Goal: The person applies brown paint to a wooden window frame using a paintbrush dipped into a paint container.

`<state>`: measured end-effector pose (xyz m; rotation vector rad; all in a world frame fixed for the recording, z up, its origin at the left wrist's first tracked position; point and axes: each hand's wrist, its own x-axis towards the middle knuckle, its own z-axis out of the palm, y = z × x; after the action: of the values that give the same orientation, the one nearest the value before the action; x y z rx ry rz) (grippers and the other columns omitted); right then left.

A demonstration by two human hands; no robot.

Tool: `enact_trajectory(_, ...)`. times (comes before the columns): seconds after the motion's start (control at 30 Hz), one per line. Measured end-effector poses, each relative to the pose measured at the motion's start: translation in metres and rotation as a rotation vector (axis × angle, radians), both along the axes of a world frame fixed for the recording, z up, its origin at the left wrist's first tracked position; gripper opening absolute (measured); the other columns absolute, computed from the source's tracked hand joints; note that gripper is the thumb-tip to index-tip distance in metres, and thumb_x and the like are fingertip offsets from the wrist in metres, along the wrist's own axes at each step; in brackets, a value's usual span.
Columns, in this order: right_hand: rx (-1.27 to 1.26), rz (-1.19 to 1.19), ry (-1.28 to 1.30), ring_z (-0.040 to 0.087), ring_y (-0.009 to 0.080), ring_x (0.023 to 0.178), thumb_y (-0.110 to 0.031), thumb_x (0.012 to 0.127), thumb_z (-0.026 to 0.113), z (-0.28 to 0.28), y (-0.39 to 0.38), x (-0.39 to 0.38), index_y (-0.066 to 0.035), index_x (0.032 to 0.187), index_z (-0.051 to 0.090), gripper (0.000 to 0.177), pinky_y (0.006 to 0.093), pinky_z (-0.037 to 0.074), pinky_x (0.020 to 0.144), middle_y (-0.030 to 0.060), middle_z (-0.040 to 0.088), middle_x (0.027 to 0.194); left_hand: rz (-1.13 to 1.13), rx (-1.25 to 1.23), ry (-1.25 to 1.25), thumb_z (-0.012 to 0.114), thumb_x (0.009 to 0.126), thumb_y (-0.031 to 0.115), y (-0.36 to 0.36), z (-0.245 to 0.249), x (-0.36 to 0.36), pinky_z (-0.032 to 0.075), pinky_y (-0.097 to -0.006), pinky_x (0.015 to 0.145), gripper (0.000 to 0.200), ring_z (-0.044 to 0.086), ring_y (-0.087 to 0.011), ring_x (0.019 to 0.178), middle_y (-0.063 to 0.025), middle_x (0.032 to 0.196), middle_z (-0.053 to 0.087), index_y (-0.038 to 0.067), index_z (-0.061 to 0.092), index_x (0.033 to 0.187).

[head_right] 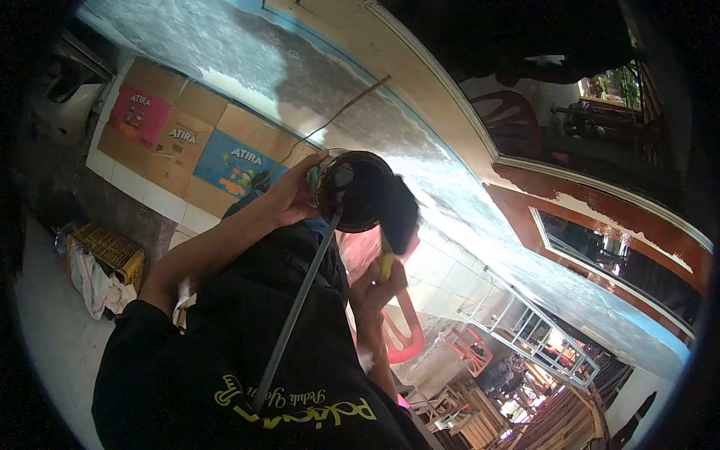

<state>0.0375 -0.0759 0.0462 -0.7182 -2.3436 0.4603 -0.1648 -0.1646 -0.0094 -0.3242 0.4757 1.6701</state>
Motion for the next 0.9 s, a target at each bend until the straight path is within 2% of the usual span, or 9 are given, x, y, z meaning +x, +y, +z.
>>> enact_trajectory(0.03,-0.039,0.066,-0.245,0.042,0.0136,0.065,-0.019,0.095,0.044,0.005,0.001,0.003,0.004,0.11,0.036,0.029,0.0238,0.037,0.059,0.0121,0.044,0.088,0.002,0.002,0.0,0.053,0.084,0.054,0.0,0.0,0.001,0.052,-0.0462,0.084,0.056,0.061,-0.0205,0.097,-0.009,0.108,0.059,0.01,0.052,0.119)
enact_trajectory(0.2,0.005,0.074,0.043,0.042,0.0148,0.065,-0.016,0.094,0.044,-0.025,0.004,0.017,0.004,0.114,0.031,0.032,0.025,0.039,0.059,0.0145,0.045,0.091,-0.023,0.004,-0.012,0.052,0.085,0.053,-0.002,0.0,0.001,0.052,-0.0474,0.084,0.056,0.06,-0.0209,0.1,-0.0082,0.112,0.058,0.013,0.049,0.123)
enact_trajectory(0.3,-0.083,0.079,0.061,0.044,0.0158,0.066,-0.015,0.095,0.043,-0.027,0.004,0.012,0.004,0.116,0.027,0.032,0.0262,0.039,0.06,0.0151,0.046,0.088,-0.019,0.025,-0.003,0.051,0.086,0.053,-0.001,-0.002,0.001,0.052,-0.0477,0.083,0.055,0.059,-0.0215,0.101,-0.0079,0.114,0.056,0.014,0.047,0.125)
enact_trajectory(0.33,0.071,0.065,-0.068,0.045,0.017,0.067,-0.013,0.094,0.042,-0.017,0.0,-0.001,0.003,0.115,0.025,0.031,0.0275,0.04,0.06,0.0143,0.047,0.082,-0.011,0.032,-0.001,0.051,0.086,0.053,-0.001,-0.003,0.002,0.052,-0.0478,0.083,0.055,0.059,-0.0216,0.102,-0.0078,0.115,0.056,0.015,0.047,0.125)
enact_trajectory(0.4,0.005,0.076,-0.153,0.048,0.0201,0.074,-0.015,0.095,0.042,-0.02,0.002,0.003,0.004,0.117,0.026,0.034,0.0304,0.041,0.065,0.0172,0.045,0.092,-0.01,0.036,-0.007,0.05,0.086,0.053,0.0,-0.005,0.004,0.052,-0.0475,0.084,0.055,0.059,-0.0218,0.102,-0.0079,0.114,0.056,0.014,0.048,0.125)
enact_trajectory(0.5,-0.153,0.082,0.049,0.048,0.0217,0.078,-0.018,0.095,0.043,-0.04,0.006,0.016,0.006,0.118,0.029,0.035,0.0322,0.042,0.07,0.0188,0.044,0.1,-0.037,0.02,-0.002,0.049,0.086,0.054,-0.002,-0.003,0.002,0.051,-0.0473,0.084,0.055,0.059,-0.0217,0.101,-0.0079,0.114,0.056,0.014,0.049,0.123)
enact_trajectory(0.67,0.113,0.114,-0.154,0.044,0.0169,0.064,-0.02,0.096,0.04,-0.017,0.001,-0.013,0.004,0.113,0.025,0.033,0.0292,0.04,0.057,0.0135,0.046,0.082,-0.025,0.029,0.01,0.051,0.084,0.056,0.0,-0.003,0.005,0.051,-0.0477,0.084,0.056,0.059,-0.0219,0.1,-0.0079,0.112,0.057,0.014,0.051,0.122)
enact_trajectory(0.83,-0.077,0.088,-0.066,0.042,0.016,0.065,-0.019,0.096,0.039,-0.025,0.004,-0.002,0.005,0.114,0.028,0.032,0.0288,0.039,0.057,0.0124,0.046,0.083,-0.033,0.015,0.002,0.053,0.083,0.056,-0.001,0.0,0.005,0.051,-0.0481,0.085,0.057,0.058,-0.0224,0.101,-0.0085,0.112,0.057,0.013,0.051,0.121)
enact_trajectory(0.9,-0.027,0.132,-0.303,0.042,0.0157,0.062,-0.019,0.096,0.039,-0.014,0.008,-0.009,0.004,0.115,0.022,0.034,0.0271,0.037,0.053,0.0134,0.046,0.082,-0.039,0.027,-0.003,0.053,0.083,0.056,0.0,-0.003,0.006,0.05,-0.0483,0.085,0.058,0.058,-0.0225,0.102,-0.0086,0.112,0.057,0.013,0.051,0.121)
